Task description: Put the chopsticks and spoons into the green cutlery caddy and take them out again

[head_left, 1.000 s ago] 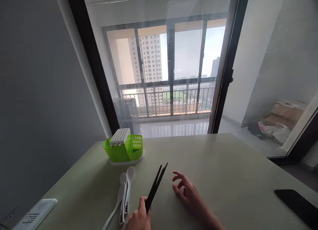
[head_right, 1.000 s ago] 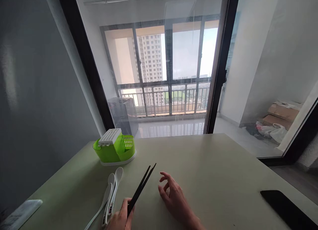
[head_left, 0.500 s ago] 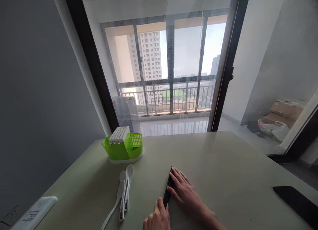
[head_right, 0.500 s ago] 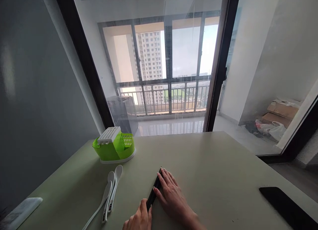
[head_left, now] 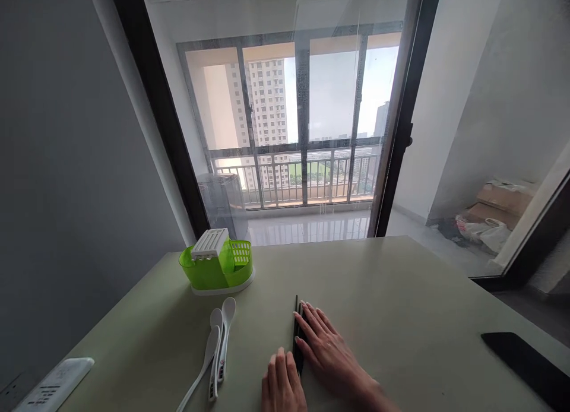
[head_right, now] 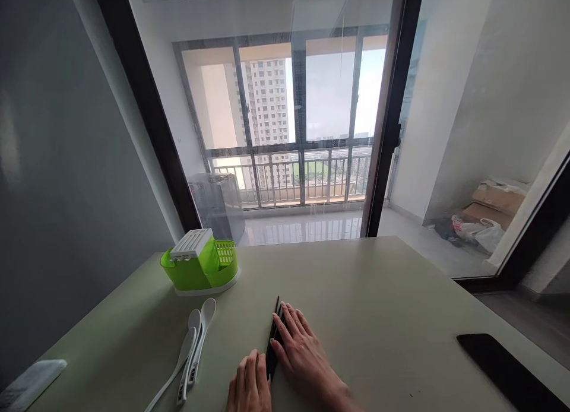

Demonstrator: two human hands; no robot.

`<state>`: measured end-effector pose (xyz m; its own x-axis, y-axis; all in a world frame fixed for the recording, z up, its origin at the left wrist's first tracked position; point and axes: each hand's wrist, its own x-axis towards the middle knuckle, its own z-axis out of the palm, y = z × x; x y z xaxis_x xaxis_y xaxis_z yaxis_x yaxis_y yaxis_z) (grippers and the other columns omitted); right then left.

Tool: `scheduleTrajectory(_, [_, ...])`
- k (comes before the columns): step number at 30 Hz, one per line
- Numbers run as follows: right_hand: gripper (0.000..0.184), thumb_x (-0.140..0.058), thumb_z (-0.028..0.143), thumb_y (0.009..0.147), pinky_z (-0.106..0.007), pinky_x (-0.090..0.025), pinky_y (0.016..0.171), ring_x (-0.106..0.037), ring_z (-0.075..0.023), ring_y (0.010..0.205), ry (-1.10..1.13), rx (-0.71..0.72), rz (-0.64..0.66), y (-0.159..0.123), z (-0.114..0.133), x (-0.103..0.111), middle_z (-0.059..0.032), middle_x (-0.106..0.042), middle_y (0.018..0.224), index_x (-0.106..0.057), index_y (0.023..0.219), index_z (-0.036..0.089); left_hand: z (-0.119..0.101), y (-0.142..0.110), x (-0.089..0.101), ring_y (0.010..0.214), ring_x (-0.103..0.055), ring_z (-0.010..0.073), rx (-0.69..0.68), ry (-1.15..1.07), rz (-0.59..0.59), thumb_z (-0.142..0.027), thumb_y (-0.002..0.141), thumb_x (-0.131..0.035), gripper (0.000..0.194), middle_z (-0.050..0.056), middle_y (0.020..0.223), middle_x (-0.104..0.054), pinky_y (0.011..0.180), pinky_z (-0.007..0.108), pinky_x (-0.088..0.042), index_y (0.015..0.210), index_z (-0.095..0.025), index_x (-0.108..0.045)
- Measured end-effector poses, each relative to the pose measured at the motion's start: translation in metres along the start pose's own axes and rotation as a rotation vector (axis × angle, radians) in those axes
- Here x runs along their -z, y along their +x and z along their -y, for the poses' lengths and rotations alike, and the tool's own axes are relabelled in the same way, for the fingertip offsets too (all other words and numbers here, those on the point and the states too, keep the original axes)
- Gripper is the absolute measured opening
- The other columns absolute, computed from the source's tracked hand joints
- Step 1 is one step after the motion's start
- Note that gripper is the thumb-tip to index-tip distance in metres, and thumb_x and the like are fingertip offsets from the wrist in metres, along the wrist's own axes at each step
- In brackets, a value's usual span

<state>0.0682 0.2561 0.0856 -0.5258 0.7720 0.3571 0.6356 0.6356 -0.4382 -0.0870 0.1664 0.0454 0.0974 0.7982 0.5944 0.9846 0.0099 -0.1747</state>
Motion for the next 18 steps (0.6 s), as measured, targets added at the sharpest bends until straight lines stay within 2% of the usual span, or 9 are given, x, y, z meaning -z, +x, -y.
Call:
scheduleTrajectory(3, [0.054, -0.041, 0.044, 0.107, -0.050, -0.028, 0.125, -0.020, -0.0266, 0.155, 0.009, 0.004, -0.006, 0.000, 0.000, 0.001, -0.0028, -0.018, 0.168, -0.032, 0.159, 0.034, -0.002, 0.002, 0.001, 0.121, -0.066, 0.0303, 0.020, -0.013, -0.011, -0.006, 0.092, -0.045, 0.056, 0.012, 0.134, -0.068, 0.091, 0.040, -0.062, 0.143, -0.025, -0.060])
scheduleTrajectory(7, [0.050, -0.045, 0.042, 0.106, -0.051, -0.029, 0.125, -0.021, -0.0272, 0.155, 0.028, 0.014, -0.016, -0.002, -0.002, 0.000, 0.0015, -0.016, 0.169, -0.038, 0.155, 0.040, 0.000, -0.004, -0.004, 0.129, -0.060, 0.0324, 0.022, -0.086, -0.006, -0.009, 0.093, -0.049, 0.059, 0.012, 0.140, -0.064, 0.097, 0.043, -0.058, 0.149, -0.025, -0.052])
scheduleTrajectory(10, [0.049, -0.048, 0.041, 0.105, -0.052, -0.028, 0.125, -0.020, -0.0281, 0.155, 0.046, 0.022, -0.020, -0.002, -0.002, 0.001, 0.0029, -0.015, 0.169, -0.041, 0.153, 0.042, 0.008, -0.006, -0.003, 0.130, -0.059, 0.0329, -0.021, -0.092, -0.015, -0.022, 0.096, -0.051, 0.056, 0.013, 0.143, -0.062, 0.097, 0.044, -0.057, 0.152, -0.025, -0.048])
scheduleTrajectory(14, [0.048, -0.046, 0.043, 0.105, -0.052, -0.025, 0.126, -0.020, -0.0279, 0.155, 0.055, 0.015, -0.001, -0.002, 0.000, 0.004, 0.0020, -0.015, 0.169, -0.041, 0.153, 0.041, 0.029, 0.012, 0.020, 0.130, -0.058, 0.0301, -0.108, -0.130, -0.031, -0.040, 0.098, -0.052, 0.053, 0.011, 0.143, -0.062, 0.098, 0.040, -0.055, 0.149, -0.025, -0.051])
scheduleTrajectory(16, [0.049, -0.044, 0.045, 0.105, -0.051, -0.026, 0.126, -0.020, -0.0271, 0.155, 0.062, 0.001, 0.000, -0.002, 0.000, 0.005, 0.0006, -0.016, 0.169, -0.040, 0.154, 0.040, 0.045, 0.028, 0.037, 0.133, -0.055, 0.0303, -0.056, -0.155, -0.031, -0.042, 0.098, -0.051, 0.051, 0.011, 0.143, -0.061, 0.103, 0.043, -0.051, 0.145, -0.024, -0.054])
scheduleTrajectory(18, [0.051, -0.042, 0.045, 0.106, -0.049, -0.030, 0.125, -0.019, -0.0262, 0.155, 0.085, -0.019, -0.017, -0.001, -0.001, 0.005, -0.0007, -0.018, 0.169, -0.038, 0.156, 0.037, 0.066, 0.041, 0.051, 0.135, -0.050, 0.0328, 0.079, -0.146, -0.032, -0.044, 0.098, -0.048, 0.050, 0.014, 0.142, -0.059, 0.108, 0.048, -0.045, 0.141, -0.019, -0.056])
